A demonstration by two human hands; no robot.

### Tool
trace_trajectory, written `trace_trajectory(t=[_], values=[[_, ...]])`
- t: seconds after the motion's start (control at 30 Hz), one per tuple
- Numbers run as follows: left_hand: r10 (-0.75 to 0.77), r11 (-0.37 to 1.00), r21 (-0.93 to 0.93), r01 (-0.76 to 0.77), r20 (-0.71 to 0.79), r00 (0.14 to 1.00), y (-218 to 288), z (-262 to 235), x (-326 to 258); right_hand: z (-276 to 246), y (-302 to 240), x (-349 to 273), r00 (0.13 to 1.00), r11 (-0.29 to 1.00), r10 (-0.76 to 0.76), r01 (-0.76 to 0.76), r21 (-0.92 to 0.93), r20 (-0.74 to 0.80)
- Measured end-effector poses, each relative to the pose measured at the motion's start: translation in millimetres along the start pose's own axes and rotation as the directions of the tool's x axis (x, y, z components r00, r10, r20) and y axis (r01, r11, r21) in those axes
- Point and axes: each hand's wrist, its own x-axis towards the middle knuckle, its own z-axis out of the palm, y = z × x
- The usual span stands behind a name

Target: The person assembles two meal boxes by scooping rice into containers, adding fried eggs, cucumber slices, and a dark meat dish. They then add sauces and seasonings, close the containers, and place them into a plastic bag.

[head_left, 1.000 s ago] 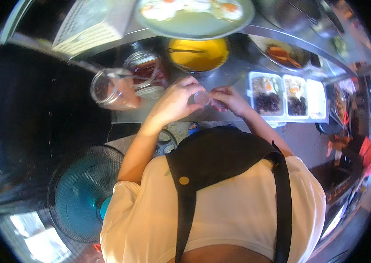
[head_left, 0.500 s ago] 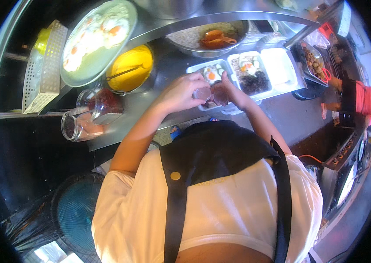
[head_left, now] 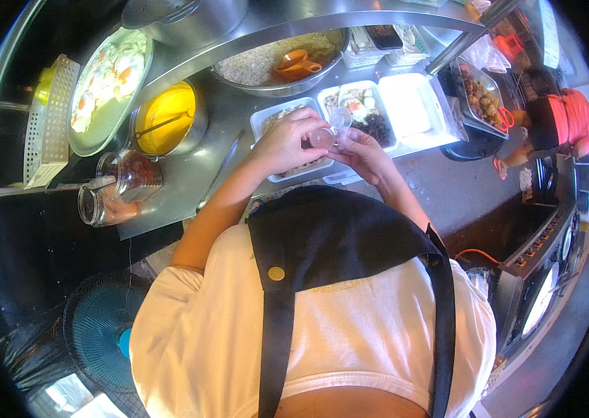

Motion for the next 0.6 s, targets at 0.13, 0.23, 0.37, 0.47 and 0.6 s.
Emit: trace_trajectory(t=[0.13, 0.23, 0.37, 0.47, 0.6], values=[[-0.115, 0.952, -0.289, 0.103, -0.024, 0.993, -10, 13, -2, 7, -7, 0, 0.992, 0.985, -0.052, 0.031, -0.168, -0.119], [-0.325, 0.782, -0.538, 0.316, 0.082, 0.942, -19, 20, -5, 10, -12, 1, 0.994, 0.980, -0.085, 0.071, -0.184, -0.067], [-0.541, 0.500, -0.678, 0.538, 0.241, 0.806, -32, 32, -13, 12, -2, 14, 0.988, 0.959, -0.116, 0.084, -0.272, -0.102], [-0.588, 0.520, -0.646, 0.559, 0.204, 0.783, -48, 42, -23, 10, 16, 24, 0.985, 0.945, -0.140, 0.103, -0.311, -0.100], [-0.542, 0.618, -0.612, 0.493, 0.123, 0.831, -77, 32, -36, -9, 35, 43, 0.982, 0.756, -0.189, 0.143, -0.638, -0.003]])
